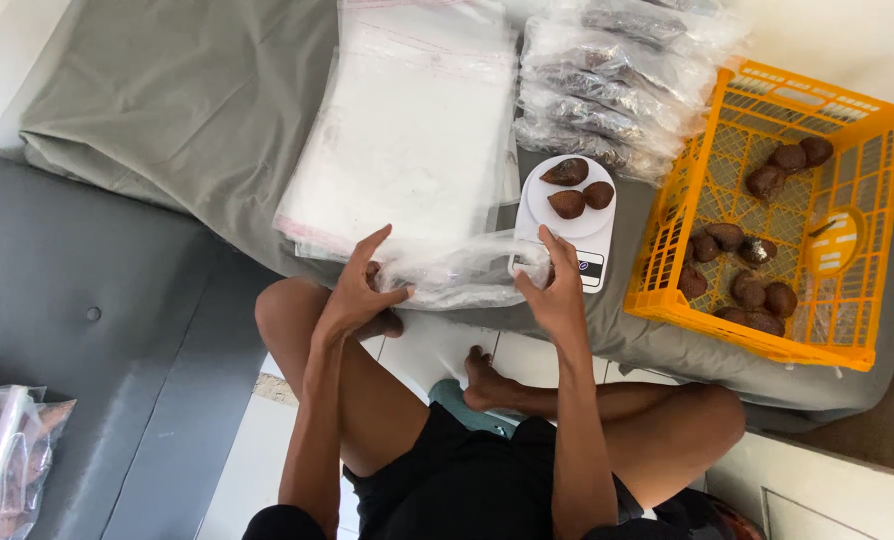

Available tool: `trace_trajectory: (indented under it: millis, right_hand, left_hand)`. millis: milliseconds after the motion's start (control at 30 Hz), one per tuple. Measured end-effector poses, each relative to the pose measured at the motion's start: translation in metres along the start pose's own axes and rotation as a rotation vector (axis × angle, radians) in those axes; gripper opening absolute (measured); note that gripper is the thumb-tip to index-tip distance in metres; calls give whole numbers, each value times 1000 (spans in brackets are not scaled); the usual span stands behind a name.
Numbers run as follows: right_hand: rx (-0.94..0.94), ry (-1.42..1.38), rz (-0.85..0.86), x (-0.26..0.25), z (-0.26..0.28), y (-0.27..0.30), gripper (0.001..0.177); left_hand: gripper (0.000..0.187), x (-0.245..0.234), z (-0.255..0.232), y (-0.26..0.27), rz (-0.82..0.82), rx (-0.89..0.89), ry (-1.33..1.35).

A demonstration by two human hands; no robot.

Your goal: Weighing dried fruits on a digital scale and placing them into plastic bags for packaging

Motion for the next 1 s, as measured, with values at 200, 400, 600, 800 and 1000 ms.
trace_trajectory:
  millis: [200,400,600,800,1000]
  right_hand:
    - [23,42,145,6,38,9,91]
    - [-16,205,49,16,3,-3,66]
    - [-121,362,-15,13,2,-46,43]
    - [-222,638,143,2,80,-48,50]
    - [-522,794,388,23,80,-26,55]
  left_hand:
    - [52,-18,-27,-7,-241,102,-120]
    - [19,-18,-58,-19,-143,326,-661]
    - [14,10,-71,-24,204,568,-971]
    - [34,20,-38,-42,188,627,-1057]
    - [42,-4,-44,-65,-56,419,-913]
Point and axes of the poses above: each hand's wrist, its own y-axis away from the middle knuckle, its own x-axis out of the palm, z = x × y, the point moved 8 cm from there along -y, towards the middle knuckle, and after that the axes turned 14 degrees about -z, right-handed, at the moved point
